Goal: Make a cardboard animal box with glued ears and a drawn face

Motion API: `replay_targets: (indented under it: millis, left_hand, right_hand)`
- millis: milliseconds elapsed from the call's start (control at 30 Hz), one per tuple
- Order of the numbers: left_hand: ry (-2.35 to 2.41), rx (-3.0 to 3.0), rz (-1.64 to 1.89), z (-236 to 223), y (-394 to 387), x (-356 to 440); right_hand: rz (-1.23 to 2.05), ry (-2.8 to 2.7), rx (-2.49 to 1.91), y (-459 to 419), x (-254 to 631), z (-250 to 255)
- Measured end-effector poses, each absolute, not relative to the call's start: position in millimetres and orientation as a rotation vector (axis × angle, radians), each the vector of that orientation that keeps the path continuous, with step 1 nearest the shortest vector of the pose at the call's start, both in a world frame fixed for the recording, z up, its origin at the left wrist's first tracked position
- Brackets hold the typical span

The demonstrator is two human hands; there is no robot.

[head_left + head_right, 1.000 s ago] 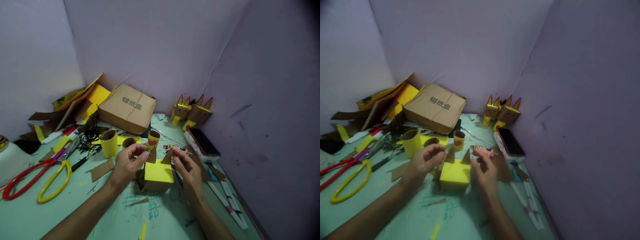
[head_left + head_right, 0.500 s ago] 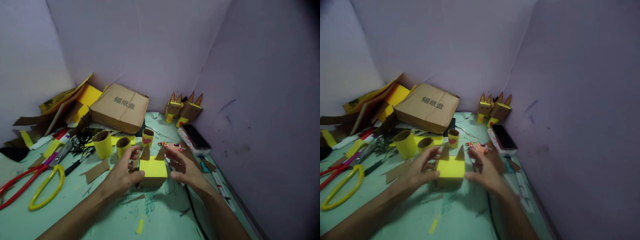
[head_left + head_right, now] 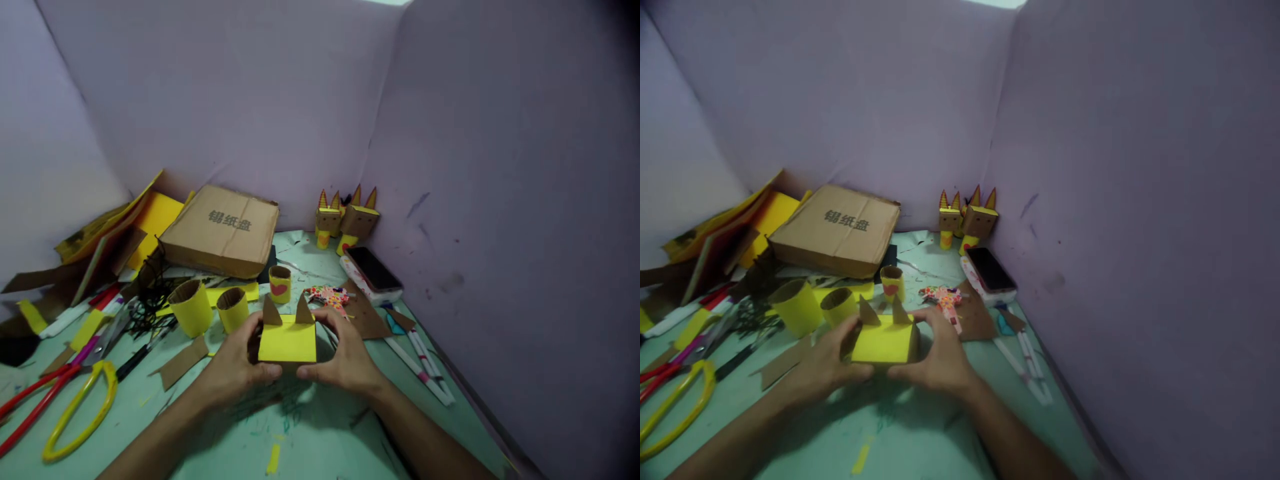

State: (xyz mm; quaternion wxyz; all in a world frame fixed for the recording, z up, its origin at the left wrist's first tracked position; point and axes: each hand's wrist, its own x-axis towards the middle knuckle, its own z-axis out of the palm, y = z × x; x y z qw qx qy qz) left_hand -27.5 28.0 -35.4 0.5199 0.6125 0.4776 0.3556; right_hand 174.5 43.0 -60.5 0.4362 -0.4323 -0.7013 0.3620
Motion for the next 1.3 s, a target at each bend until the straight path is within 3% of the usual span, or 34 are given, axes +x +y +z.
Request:
replay_targets:
  millis: [167, 367, 900, 1100, 1300]
  left_hand:
    - [1.214, 1.54, 0.892, -34.4, 29.2, -27.8]
    - [1.226, 1.606, 0.9, -37.0, 29.1, -27.4]
    - [1.242, 1.629, 0.875, -41.6, 26.2, -17.5]
    - [1.182, 1.609, 0.916, -41.5, 24.5, -18.7]
    - [1.256, 1.67, 0.918, -51.3, 24.3, -21.3]
  right_hand:
    - [0.841, -1.716, -1.021, 40.6, 174.4, -58.8]
    - [1.149, -1.593, -0.891, 50.1, 172.4, -73.2]
    - [1.5, -1.647, -0.862, 60.6, 192.0, -74.8]
    - [1.399, -1.52, -0.858, 59.9, 198.0, -65.3]
    - [1.136, -0.96, -0.979, 63.4, 201.2, -61.9]
